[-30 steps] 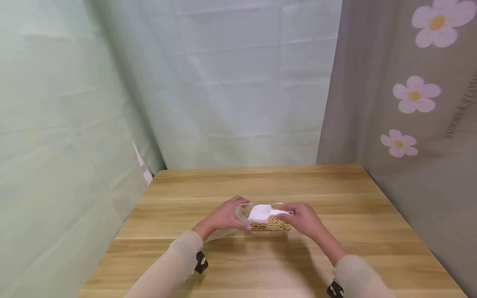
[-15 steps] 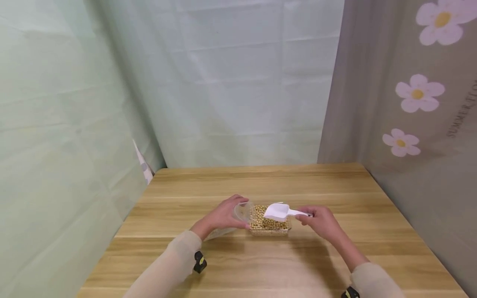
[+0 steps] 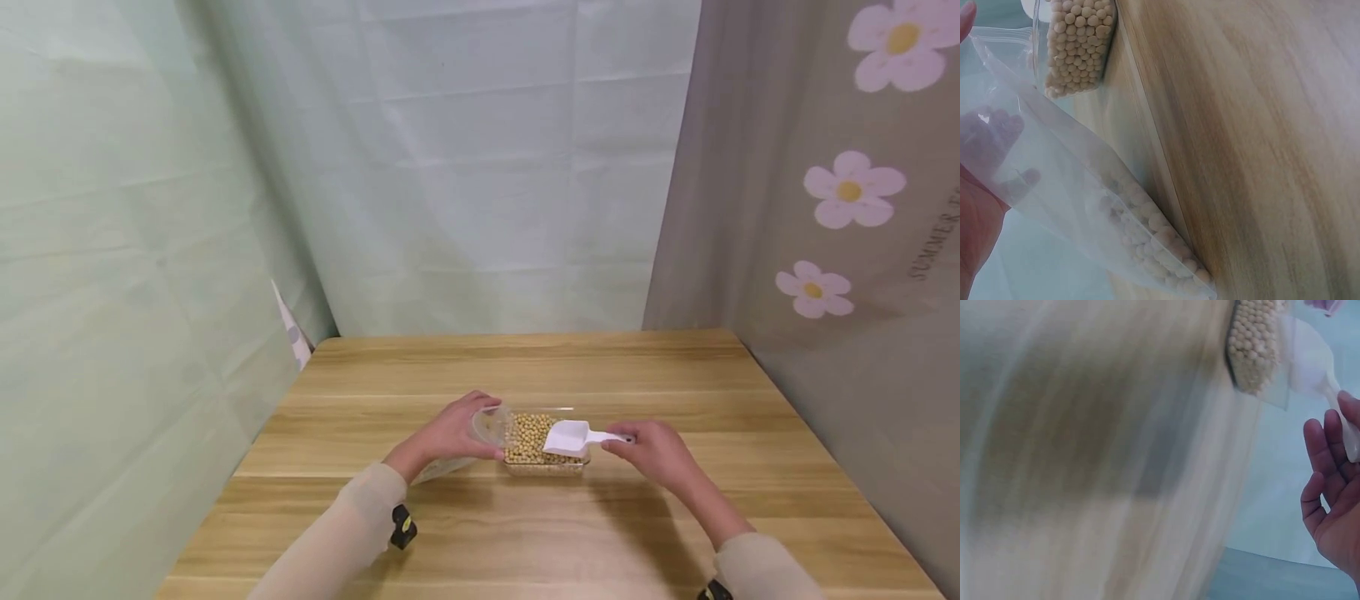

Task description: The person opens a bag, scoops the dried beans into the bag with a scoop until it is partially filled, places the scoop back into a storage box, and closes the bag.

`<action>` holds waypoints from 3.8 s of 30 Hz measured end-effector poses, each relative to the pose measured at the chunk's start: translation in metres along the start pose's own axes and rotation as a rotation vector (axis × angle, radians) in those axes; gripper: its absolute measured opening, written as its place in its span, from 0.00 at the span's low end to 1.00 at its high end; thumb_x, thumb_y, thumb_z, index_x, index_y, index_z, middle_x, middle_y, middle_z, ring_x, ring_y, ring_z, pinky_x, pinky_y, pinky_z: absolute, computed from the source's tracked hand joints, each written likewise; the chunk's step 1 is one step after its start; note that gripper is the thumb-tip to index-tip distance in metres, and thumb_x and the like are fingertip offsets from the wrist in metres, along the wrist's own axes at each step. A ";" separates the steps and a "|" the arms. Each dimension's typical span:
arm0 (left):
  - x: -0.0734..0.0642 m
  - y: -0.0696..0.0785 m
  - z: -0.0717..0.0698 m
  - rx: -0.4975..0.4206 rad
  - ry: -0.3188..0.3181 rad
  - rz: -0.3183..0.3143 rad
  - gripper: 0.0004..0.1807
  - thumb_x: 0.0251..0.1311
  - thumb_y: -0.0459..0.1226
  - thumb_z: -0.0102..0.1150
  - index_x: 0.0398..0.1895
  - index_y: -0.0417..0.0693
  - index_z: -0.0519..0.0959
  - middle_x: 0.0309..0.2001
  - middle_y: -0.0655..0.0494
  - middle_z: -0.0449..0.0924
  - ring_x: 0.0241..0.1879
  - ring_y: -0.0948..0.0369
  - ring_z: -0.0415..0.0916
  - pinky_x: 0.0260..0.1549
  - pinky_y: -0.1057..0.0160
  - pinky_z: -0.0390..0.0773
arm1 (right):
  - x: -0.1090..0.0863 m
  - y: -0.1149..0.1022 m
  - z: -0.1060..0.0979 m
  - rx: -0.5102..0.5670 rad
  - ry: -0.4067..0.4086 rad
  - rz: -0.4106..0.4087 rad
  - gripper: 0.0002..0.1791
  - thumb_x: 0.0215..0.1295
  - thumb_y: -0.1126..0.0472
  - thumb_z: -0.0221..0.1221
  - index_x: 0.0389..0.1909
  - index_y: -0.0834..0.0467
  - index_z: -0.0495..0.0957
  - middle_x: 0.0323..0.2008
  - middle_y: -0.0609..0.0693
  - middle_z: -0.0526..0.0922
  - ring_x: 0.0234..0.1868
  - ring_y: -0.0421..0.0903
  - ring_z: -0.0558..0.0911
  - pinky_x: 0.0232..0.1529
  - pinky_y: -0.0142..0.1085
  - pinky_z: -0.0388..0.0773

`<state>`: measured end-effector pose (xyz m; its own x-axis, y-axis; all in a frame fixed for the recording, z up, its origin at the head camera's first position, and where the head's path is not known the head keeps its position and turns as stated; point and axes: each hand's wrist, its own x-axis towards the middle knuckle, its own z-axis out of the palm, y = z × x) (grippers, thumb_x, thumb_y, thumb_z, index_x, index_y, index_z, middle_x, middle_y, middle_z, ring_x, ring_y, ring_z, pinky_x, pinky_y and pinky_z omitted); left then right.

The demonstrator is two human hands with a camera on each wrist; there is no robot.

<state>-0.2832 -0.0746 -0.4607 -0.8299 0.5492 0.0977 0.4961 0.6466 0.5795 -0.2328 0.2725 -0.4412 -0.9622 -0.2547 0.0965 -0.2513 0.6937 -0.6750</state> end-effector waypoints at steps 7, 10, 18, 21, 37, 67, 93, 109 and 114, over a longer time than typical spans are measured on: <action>0.000 0.000 0.000 0.001 -0.003 -0.001 0.53 0.44 0.60 0.75 0.71 0.43 0.68 0.64 0.52 0.70 0.63 0.53 0.68 0.61 0.50 0.69 | 0.007 -0.005 -0.004 -0.158 -0.027 -0.133 0.16 0.64 0.52 0.66 0.43 0.61 0.87 0.34 0.47 0.86 0.30 0.40 0.77 0.32 0.39 0.74; -0.001 0.002 0.000 0.009 -0.004 -0.004 0.53 0.43 0.61 0.74 0.71 0.43 0.68 0.63 0.52 0.70 0.62 0.53 0.68 0.60 0.51 0.70 | 0.011 -0.005 0.004 -0.169 -0.027 -0.153 0.14 0.63 0.53 0.66 0.41 0.59 0.87 0.34 0.46 0.86 0.32 0.39 0.78 0.33 0.39 0.75; -0.002 0.002 0.002 0.013 -0.007 -0.006 0.53 0.43 0.60 0.75 0.70 0.44 0.68 0.63 0.53 0.70 0.61 0.54 0.69 0.58 0.53 0.72 | 0.020 -0.005 0.040 0.065 -0.017 -0.101 0.15 0.63 0.55 0.67 0.43 0.63 0.87 0.28 0.46 0.85 0.25 0.38 0.75 0.25 0.33 0.72; -0.003 0.003 0.001 0.016 -0.012 -0.010 0.52 0.43 0.60 0.75 0.70 0.45 0.69 0.62 0.54 0.70 0.59 0.56 0.70 0.57 0.54 0.73 | 0.020 -0.004 0.049 0.153 -0.016 -0.065 0.15 0.63 0.57 0.67 0.44 0.64 0.86 0.26 0.48 0.84 0.24 0.40 0.75 0.22 0.32 0.70; -0.005 0.000 -0.004 -0.010 -0.009 -0.028 0.52 0.44 0.60 0.74 0.72 0.49 0.67 0.65 0.53 0.68 0.64 0.54 0.67 0.61 0.51 0.69 | 0.009 0.009 0.046 0.285 -0.009 0.046 0.19 0.66 0.55 0.64 0.51 0.64 0.83 0.34 0.52 0.84 0.32 0.49 0.82 0.27 0.34 0.72; -0.006 0.000 -0.004 -0.009 -0.020 -0.025 0.52 0.45 0.61 0.73 0.72 0.48 0.67 0.66 0.54 0.67 0.63 0.55 0.68 0.59 0.53 0.71 | 0.015 -0.039 0.041 0.323 -0.024 0.066 0.18 0.65 0.54 0.65 0.48 0.64 0.84 0.32 0.57 0.83 0.30 0.48 0.79 0.24 0.34 0.66; -0.003 -0.002 0.000 0.000 0.002 0.000 0.52 0.43 0.60 0.75 0.71 0.46 0.68 0.63 0.53 0.70 0.58 0.56 0.70 0.52 0.58 0.74 | 0.020 -0.047 0.043 0.243 -0.008 0.011 0.16 0.64 0.56 0.66 0.47 0.63 0.85 0.29 0.55 0.83 0.28 0.51 0.79 0.22 0.33 0.69; -0.006 -0.004 -0.001 0.022 0.005 0.001 0.53 0.45 0.62 0.72 0.72 0.47 0.67 0.65 0.51 0.68 0.64 0.51 0.67 0.60 0.48 0.70 | -0.009 0.005 0.011 0.154 0.062 0.082 0.18 0.65 0.54 0.66 0.48 0.63 0.84 0.31 0.55 0.84 0.32 0.45 0.80 0.24 0.34 0.69; -0.009 -0.006 -0.003 0.012 0.008 -0.001 0.53 0.44 0.62 0.73 0.72 0.46 0.67 0.65 0.51 0.68 0.64 0.52 0.67 0.61 0.48 0.69 | -0.005 0.001 0.010 0.086 0.044 0.034 0.18 0.64 0.53 0.66 0.47 0.62 0.85 0.29 0.52 0.83 0.28 0.44 0.77 0.24 0.34 0.69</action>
<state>-0.2791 -0.0849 -0.4625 -0.8323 0.5444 0.1042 0.4986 0.6532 0.5698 -0.2274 0.2679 -0.4496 -0.9742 -0.2008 0.1028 -0.2100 0.6408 -0.7384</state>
